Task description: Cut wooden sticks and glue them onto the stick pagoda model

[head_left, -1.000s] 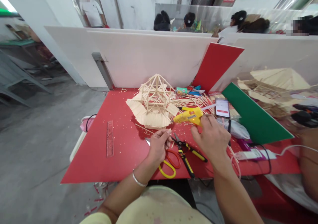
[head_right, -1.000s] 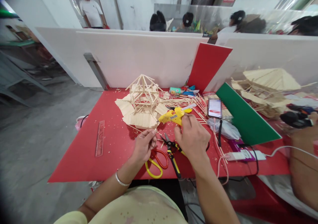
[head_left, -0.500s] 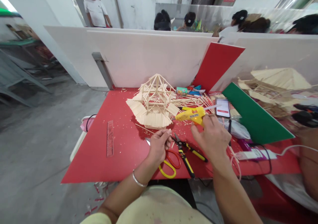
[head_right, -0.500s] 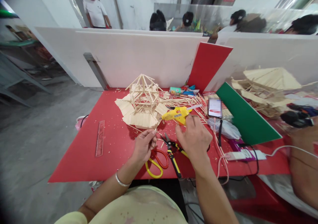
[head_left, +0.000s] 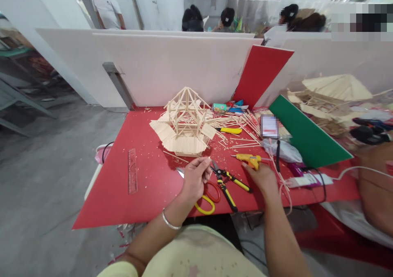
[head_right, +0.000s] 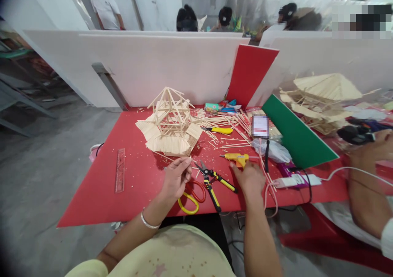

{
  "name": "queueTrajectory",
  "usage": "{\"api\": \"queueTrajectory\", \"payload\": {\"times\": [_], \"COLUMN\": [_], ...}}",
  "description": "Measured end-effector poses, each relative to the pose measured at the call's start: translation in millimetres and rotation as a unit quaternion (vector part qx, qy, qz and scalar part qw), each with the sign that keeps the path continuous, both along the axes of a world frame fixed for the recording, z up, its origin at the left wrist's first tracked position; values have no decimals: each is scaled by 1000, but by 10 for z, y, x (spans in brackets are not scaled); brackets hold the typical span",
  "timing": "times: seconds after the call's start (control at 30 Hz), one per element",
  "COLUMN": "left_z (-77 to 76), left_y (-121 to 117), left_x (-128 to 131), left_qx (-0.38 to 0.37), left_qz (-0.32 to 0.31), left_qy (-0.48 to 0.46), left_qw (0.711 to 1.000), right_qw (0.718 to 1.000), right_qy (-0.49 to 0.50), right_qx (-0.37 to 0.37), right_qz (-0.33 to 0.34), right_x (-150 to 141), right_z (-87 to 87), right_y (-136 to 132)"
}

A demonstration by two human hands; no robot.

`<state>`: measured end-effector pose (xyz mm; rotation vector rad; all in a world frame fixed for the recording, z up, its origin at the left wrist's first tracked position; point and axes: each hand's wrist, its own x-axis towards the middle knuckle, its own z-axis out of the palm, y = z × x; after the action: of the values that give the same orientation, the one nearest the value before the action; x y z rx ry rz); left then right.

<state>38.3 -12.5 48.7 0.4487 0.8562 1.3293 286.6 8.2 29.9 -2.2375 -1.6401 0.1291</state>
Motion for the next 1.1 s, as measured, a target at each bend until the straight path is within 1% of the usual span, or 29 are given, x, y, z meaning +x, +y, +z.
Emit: {"api": "queueTrajectory", "payload": {"times": [0.03, 0.07, 0.1, 0.17, 0.23, 0.27, 0.3, 0.37, 0.47, 0.53, 0.63, 0.77, 0.87, 0.97, 1.1], "left_z": [-5, -8, -9, -5, 1, 1, -1, -13, -36, -47, -58, -71, -64, -59, -95], "left_y": [2, 3, 4, 4, -1, -4, -8, -12, -10, -1, 10, 7, -5, -12, -5], "left_x": [7, 13, 19, 33, 47, 53, 57, 58, 48, 39, 29, 13, -6, -22, -26], "left_qx": [1, 2, 2, -1, 3, 7, 12, 20, 24, 28, 49, 96, 115, 122, 134], "left_qz": [-3, -4, -6, -7, -11, -13, -15, -18, -25, -27, -23, -18, -20, -25, -25], "left_qy": [2, 6, 10, 17, 19, 20, 21, 27, 41, 55, 98, 165, 190, 198, 200], "left_qw": [1000, 1000, 1000, 1000, 1000, 1000, 1000, 999, 999, 998, 994, 981, 975, 972, 970], "right_qw": [1000, 996, 986, 954, 922, 910, 904, 903, 902, 899, 897, 895, 895, 891, 890], "right_qy": [-4, -8, -1, 47, 74, 81, 90, 99, 107, 98, 61, 33, 47, 83, 117], "right_qx": [21, 90, 161, 244, 282, 281, 277, 268, 269, 272, 276, 291, 303, 317, 317], "right_qz": [1, 11, 43, 167, 255, 295, 312, 322, 320, 328, 339, 337, 324, 315, 307], "right_x": [-97, -216, -350, -628, -860, -942, -998, -1040, -1007, -980, -968, -994, -1033, -1082, -1141], "right_z": [81, 181, 289, 487, 592, 596, 570, 459, 283, 232, 242, 267, 253, 243, 245], "right_y": [-55, -114, -175, -281, -340, -348, -343, -306, -243, -219, -210, -197, -176, -161, -147]}}
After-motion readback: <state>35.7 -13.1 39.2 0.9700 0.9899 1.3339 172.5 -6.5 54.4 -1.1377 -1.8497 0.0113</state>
